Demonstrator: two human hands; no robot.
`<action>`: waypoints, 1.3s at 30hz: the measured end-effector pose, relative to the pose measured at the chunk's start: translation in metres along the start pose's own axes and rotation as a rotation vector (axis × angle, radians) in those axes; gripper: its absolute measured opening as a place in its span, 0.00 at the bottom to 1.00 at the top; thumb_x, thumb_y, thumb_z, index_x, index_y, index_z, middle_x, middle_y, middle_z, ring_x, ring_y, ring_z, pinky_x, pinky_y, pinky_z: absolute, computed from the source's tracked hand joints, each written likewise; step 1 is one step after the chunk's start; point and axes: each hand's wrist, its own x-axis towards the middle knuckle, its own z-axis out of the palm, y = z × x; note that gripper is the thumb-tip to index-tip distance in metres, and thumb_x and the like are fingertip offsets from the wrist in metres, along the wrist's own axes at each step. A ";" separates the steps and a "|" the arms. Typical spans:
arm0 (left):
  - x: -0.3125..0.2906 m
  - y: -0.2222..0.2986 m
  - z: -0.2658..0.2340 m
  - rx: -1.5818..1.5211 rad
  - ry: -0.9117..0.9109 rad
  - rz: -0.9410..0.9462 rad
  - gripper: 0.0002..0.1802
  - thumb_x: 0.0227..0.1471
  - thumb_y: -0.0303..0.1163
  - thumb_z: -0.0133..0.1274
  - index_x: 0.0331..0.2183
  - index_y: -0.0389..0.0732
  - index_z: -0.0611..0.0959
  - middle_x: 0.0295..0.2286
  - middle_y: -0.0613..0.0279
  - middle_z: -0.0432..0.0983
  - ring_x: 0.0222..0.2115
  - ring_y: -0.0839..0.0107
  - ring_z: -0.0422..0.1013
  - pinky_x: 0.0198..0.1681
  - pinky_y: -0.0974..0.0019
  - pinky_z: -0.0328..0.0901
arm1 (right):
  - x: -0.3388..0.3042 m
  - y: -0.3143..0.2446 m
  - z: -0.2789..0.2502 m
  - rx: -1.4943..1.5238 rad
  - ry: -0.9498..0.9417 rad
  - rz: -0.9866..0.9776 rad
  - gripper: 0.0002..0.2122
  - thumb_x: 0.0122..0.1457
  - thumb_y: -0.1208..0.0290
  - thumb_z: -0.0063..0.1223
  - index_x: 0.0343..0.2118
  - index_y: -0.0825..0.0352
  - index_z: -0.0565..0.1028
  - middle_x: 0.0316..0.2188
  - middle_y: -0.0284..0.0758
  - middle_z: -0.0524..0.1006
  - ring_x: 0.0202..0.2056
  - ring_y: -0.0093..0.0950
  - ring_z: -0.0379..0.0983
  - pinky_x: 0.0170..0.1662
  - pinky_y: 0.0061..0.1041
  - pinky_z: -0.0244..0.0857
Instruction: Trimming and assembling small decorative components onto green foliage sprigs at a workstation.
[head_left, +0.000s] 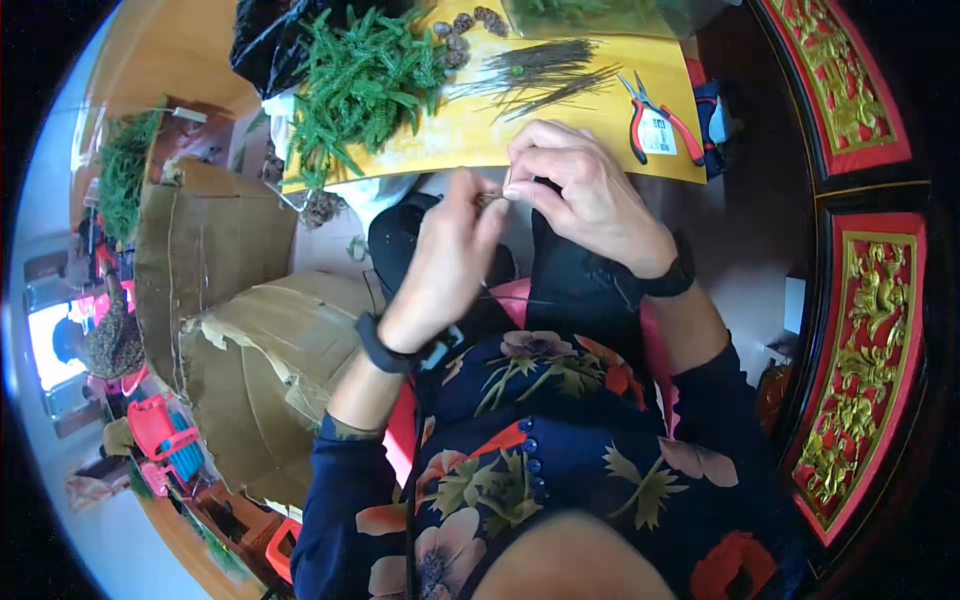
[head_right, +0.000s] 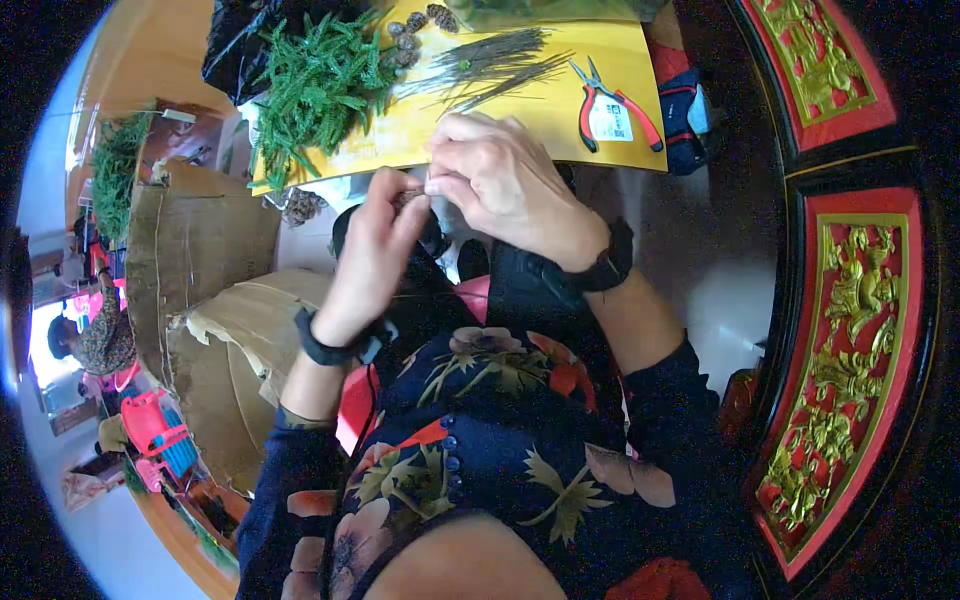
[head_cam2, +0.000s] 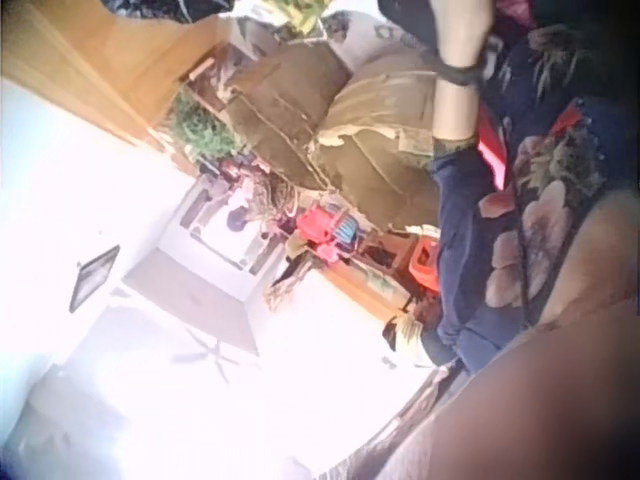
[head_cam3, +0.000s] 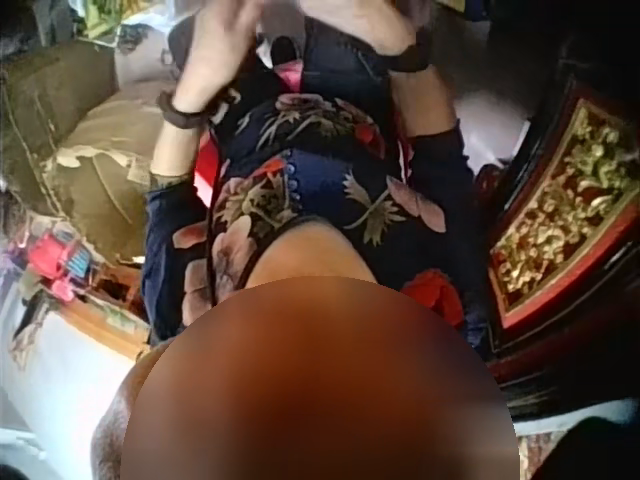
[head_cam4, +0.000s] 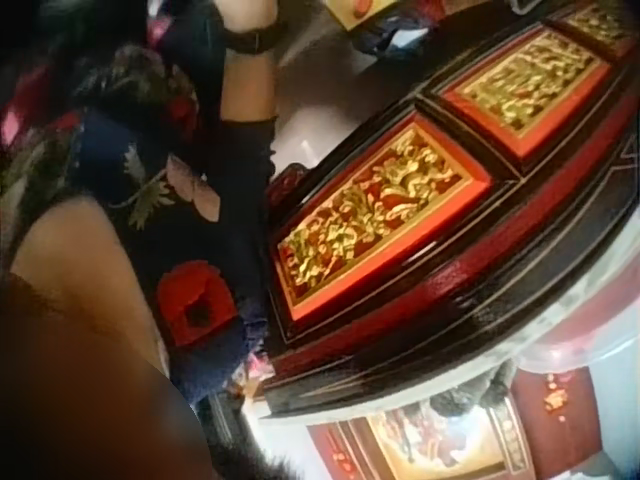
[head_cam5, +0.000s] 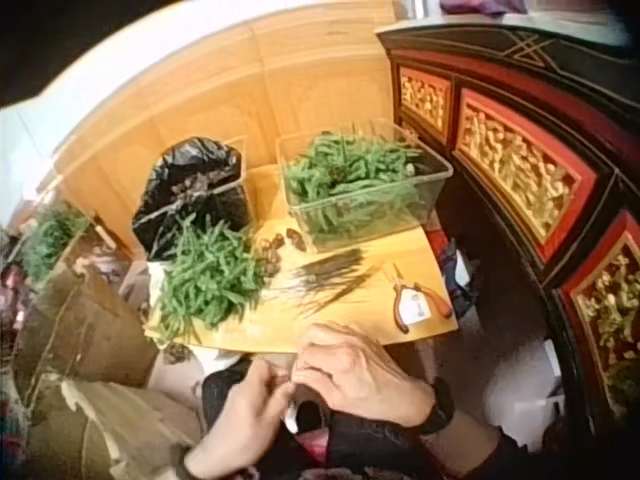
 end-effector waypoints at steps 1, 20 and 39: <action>0.002 -0.004 0.009 0.379 0.124 0.227 0.08 0.56 0.32 0.45 0.33 0.38 0.69 0.20 0.71 0.63 0.18 0.83 0.57 0.21 0.79 0.55 | -0.003 0.002 0.004 -0.005 0.000 0.003 0.04 0.49 0.76 0.56 0.27 0.70 0.75 0.25 0.32 0.70 0.26 0.24 0.67 0.29 0.21 0.61; 0.007 -0.003 0.019 -0.011 0.201 0.063 0.15 0.55 0.28 0.47 0.44 0.40 0.64 0.28 0.67 0.67 0.26 0.80 0.62 0.28 0.78 0.59 | -0.033 -0.010 0.044 0.969 0.432 0.764 0.07 0.55 0.73 0.52 0.32 0.71 0.76 0.22 0.24 0.71 0.22 0.11 0.58 0.24 0.11 0.51; 0.036 -0.072 -0.255 0.699 0.766 -0.231 0.15 0.46 0.33 0.56 0.35 0.33 0.79 0.26 0.64 0.75 0.29 0.77 0.69 0.33 0.74 0.63 | -0.034 -0.008 0.037 0.991 0.316 0.818 0.07 0.56 0.71 0.52 0.31 0.70 0.75 0.20 0.23 0.68 0.20 0.12 0.57 0.24 0.11 0.51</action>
